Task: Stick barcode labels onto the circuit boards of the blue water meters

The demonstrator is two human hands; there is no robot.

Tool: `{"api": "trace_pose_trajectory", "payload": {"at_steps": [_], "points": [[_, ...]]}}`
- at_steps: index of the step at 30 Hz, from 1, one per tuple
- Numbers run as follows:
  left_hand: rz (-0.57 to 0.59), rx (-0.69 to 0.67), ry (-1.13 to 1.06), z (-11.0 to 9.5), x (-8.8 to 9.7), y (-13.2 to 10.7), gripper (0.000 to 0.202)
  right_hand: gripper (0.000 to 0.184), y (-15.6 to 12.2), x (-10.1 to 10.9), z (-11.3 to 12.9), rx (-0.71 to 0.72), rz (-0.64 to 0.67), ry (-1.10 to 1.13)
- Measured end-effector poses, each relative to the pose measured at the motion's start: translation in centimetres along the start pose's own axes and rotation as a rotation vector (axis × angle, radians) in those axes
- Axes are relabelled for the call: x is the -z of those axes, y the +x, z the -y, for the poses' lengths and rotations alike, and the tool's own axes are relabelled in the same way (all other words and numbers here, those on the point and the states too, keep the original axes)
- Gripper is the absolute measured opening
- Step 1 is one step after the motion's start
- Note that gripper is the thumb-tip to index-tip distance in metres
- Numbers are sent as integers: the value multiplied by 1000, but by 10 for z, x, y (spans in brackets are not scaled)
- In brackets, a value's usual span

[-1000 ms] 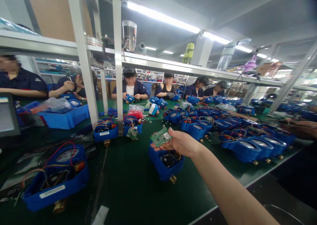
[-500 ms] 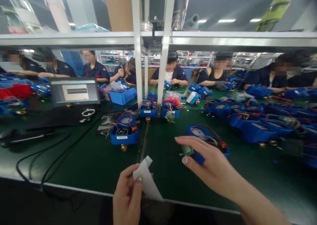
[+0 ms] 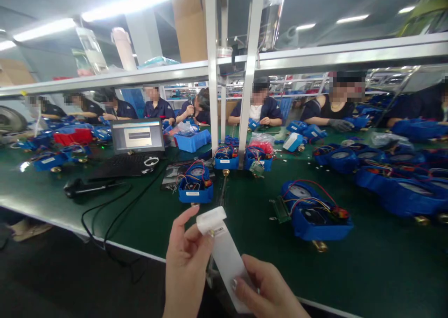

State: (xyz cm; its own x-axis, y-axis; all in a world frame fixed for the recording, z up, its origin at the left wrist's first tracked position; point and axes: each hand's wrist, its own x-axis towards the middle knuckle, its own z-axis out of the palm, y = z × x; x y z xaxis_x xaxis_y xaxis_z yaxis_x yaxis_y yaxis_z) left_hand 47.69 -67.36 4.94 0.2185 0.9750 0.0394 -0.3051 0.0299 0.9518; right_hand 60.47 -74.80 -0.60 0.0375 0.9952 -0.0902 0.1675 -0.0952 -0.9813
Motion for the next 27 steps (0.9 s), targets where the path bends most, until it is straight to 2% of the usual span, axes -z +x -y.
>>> {"api": "trace_pose_trajectory", "payload": {"at_steps": [5, 11, 18, 24, 27], "points": [[-63, 3, -93, -8, -2, 10, 64, 22, -8, 8, 13, -37, 19, -150], [17, -5, -78, -19, 5, 19, 57, 17, -15, 19, 24, -107, 61, -170], [51, 5, -56, -27, 23, 31, 51, 18, -23, 34, 18, -123, 76, -185], [-31, -125, -47, -28, 36, 42, 47, 23, -32, 42, 12, -148, 81, -187], [-37, -129, -43, -20, 40, 42, 43, 22, -32, 43, 13, -149, 55, -135]]}}
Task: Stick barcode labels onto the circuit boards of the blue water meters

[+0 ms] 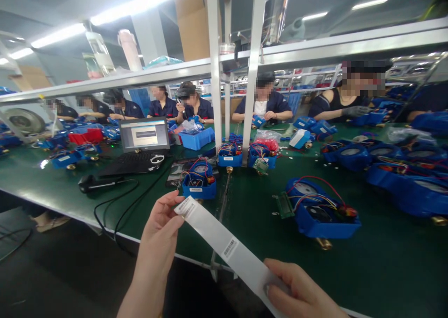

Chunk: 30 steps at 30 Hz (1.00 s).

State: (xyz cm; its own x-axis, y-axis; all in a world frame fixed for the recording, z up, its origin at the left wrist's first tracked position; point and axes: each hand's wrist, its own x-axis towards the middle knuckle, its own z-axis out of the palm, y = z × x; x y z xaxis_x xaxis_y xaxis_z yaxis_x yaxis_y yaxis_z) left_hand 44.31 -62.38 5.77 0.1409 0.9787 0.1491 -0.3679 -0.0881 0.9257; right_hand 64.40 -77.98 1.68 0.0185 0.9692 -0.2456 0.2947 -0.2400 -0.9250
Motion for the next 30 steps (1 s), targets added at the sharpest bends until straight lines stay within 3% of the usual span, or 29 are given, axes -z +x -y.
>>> {"api": "trace_pose_trajectory", "payload": {"at_steps": [4, 6, 7, 11, 13, 15, 16, 18, 20, 23, 27, 30], "points": [[-6, 91, 33, 19, 1, -24, 33, 24, 7, 2, 4, 65, 50, 178], [20, 135, 194, 29, 0, -44, 20, 29, 13, 3, 9, 75, 71, 333], [102, 152, 308, 33, -2, -53, 16, 33, 16, 3, 14, 70, 79, 406], [646, 98, 614, 42, -18, -83, 29, 44, 31, -1, 36, 116, 113, 512], [764, 84, 616, 45, -28, -88, 28, 48, 38, -4, 47, 156, 107, 482], [760, 130, 595, 47, -34, -86, 26, 51, 44, -6, 52, 199, 75, 457], [719, 165, 585, 46, -35, -84, 32, 53, 47, -7, 53, 225, 60, 454], [533, 220, 588, 41, -33, -75, 40, 56, 50, -10, 48, 256, 55, 466], [307, 265, 508, 33, -30, -64, 38, 56, 50, -13, 38, 242, 133, 533], [20, 298, 203, 16, -29, -43, 30, 51, 44, -19, 20, 172, 302, 619], [-329, 166, 12, -11, -28, -14, 11, 30, 31, -15, 2, 66, 267, 509], [-497, 111, 20, -31, -20, 4, 17, 27, 18, -3, -4, 38, 203, 371]]}}
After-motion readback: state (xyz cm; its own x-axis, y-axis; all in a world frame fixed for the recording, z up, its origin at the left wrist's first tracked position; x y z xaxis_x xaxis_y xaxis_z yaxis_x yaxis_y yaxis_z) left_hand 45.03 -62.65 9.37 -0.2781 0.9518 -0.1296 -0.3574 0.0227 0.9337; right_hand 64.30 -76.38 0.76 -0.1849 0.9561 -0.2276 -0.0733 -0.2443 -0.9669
